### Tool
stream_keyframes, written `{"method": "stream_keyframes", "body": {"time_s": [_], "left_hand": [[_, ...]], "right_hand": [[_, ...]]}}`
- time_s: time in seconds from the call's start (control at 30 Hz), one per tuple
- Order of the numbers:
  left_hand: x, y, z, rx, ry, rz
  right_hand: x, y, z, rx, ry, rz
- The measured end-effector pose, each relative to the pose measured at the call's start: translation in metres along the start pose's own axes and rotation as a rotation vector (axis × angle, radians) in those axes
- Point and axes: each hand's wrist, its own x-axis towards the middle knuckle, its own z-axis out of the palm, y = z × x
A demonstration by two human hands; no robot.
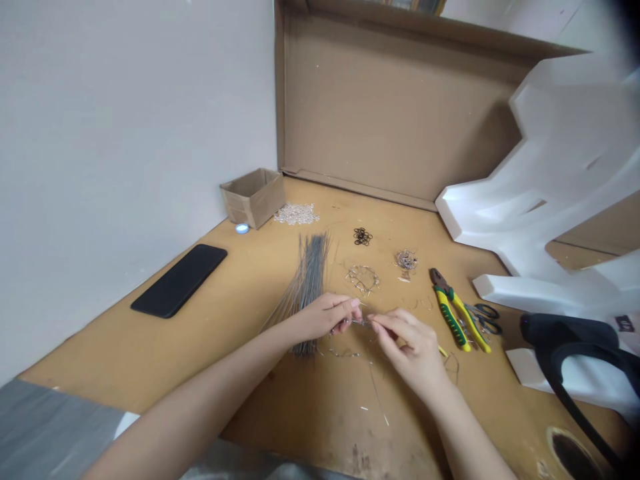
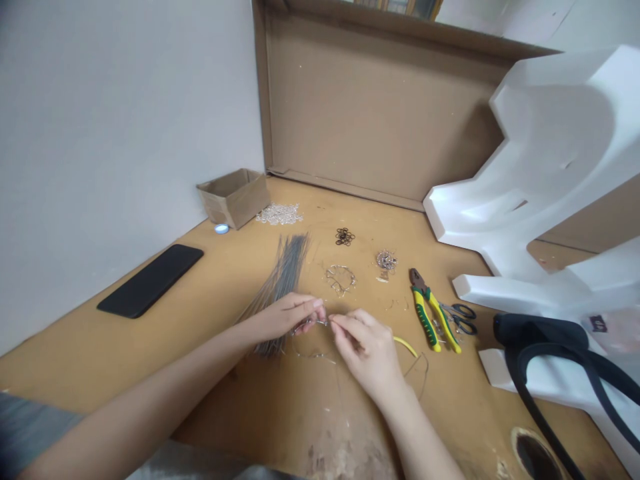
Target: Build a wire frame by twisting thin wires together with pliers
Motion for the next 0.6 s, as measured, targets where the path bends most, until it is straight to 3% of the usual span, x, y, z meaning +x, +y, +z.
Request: {"method": "stream_keyframes", "body": {"time_s": [0.33,0.43,0.6], "left_hand": [[-0.0006,0.0016,-0.0012,0.024,-0.030,-0.009],[-0.0009,0.0011,-0.0018,0.028,-0.048,-0.005],[-0.0037,0.0038,-0.0025,0.067,-0.067,0.060]], "right_hand": [[0.0005,-0.0068,-0.0061,-0.191,-0.109,-0.129],[0.0010,-0.0068,-0.0069,-0.096,-0.088,-0.111],[0.0046,-0.0057,-0.0074,0.164,-0.034,0.046]]}}
